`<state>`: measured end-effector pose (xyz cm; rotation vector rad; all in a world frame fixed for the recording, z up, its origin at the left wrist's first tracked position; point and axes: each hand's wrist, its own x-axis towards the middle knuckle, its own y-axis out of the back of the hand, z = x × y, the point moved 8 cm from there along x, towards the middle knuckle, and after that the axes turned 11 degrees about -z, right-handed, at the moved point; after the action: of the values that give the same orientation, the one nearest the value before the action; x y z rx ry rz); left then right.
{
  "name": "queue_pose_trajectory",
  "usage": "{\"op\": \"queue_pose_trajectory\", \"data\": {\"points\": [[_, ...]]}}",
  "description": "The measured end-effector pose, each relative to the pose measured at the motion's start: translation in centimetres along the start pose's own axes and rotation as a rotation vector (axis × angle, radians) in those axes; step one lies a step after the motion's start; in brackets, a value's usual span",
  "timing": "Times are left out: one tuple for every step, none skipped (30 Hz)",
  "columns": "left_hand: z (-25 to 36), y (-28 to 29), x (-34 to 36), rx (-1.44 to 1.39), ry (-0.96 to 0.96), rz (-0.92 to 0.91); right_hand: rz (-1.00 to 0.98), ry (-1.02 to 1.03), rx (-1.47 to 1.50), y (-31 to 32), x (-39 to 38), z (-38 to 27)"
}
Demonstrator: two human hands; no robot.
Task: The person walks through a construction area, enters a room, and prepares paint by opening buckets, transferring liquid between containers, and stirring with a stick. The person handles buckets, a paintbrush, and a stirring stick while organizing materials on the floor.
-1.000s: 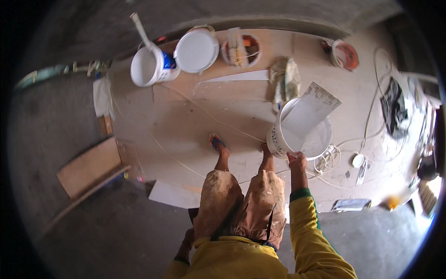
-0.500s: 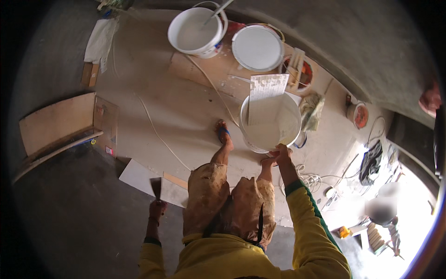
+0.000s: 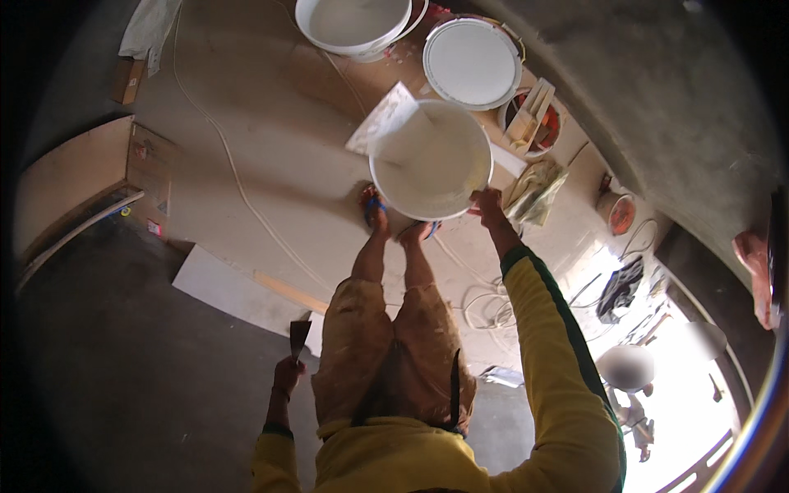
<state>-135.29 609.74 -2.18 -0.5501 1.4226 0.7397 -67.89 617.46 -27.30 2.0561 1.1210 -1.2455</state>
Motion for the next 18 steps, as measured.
{"op": "queue_pose_trajectory", "data": {"points": [[-0.1, -1.5, 0.2, -0.001, -0.023, -0.016, 0.003, -0.012, -0.055, 1.4, 0.2, -0.3], [-0.3, -3.1, 0.1, -0.002, -0.047, -0.030, 0.006, -0.023, -0.108, 3.2, 0.3, -0.8], [-0.6, -3.6, -0.6, 0.010, -0.055, -0.039, 0.004, -0.049, -0.149, 4.1, 0.0, -0.3], [-0.7, -4.0, -0.6, 0.039, -0.036, 0.006, -0.033, -0.077, -0.137, 4.7, 0.0, -0.4], [-0.2, -3.8, -0.4, 0.020, -0.076, 0.067, -0.061, -0.079, -0.149, 4.8, 0.2, -0.6], [0.3, -3.8, -0.4, 0.007, -0.114, 0.122, -0.083, -0.084, -0.157, 5.3, 0.4, -0.4], [2.6, -4.1, -0.1, -0.012, -0.161, 0.174, -0.101, -0.081, -0.170, 6.0, 0.8, -0.5], [3.5, -4.1, 0.2, -0.021, -0.002, 0.194, -0.088, -0.102, -0.183, 6.8, 0.9, -0.1], [5.5, -4.4, 0.8, -0.035, 0.000, 0.178, -0.112, -0.114, -0.178, 7.0, 0.8, 0.3], [7.3, -4.6, 1.7, -0.046, -0.002, 0.163, -0.135, -0.121, -0.169, 7.2, 0.8, 0.6], [9.3, -4.7, 3.2, -0.053, -0.005, 0.143, -0.152, -0.129, -0.158, 7.5, 0.9, 1.1], [12.1, -5.1, 4.9, -0.066, -0.053, 0.131, -0.137, -0.134, -0.135, 8.0, 0.9, 2.1], [15.0, -5.7, 7.0, -0.081, -0.104, 0.117, -0.121, -0.137, -0.114, 8.4, 1.1, 3.3], [17.7, -6.2, 9.7, -0.027, -0.154, 0.098, -0.111, -0.139, -0.095, 8.6, 1.5, 4.3], [20.7, -6.5, 12.6, 0.030, -0.203, 0.080, -0.109, -0.134, -0.088, 8.6, 1.4, 4.4], [24.2, -7.0, 15.1, 0.028, -0.269, 0.094, -0.109, -0.127, -0.082, 8.4, 0.8, 4.3], [27.8, -7.7, 17.7, 0.025, -0.332, 0.101, -0.104, -0.124, -0.077, 8.4, 0.5, 4.6], [31.0, -8.4, 20.3, -0.026, -0.343, 0.046, -0.072, -0.139, -0.037, 8.9, 0.4, 5.5]]}}
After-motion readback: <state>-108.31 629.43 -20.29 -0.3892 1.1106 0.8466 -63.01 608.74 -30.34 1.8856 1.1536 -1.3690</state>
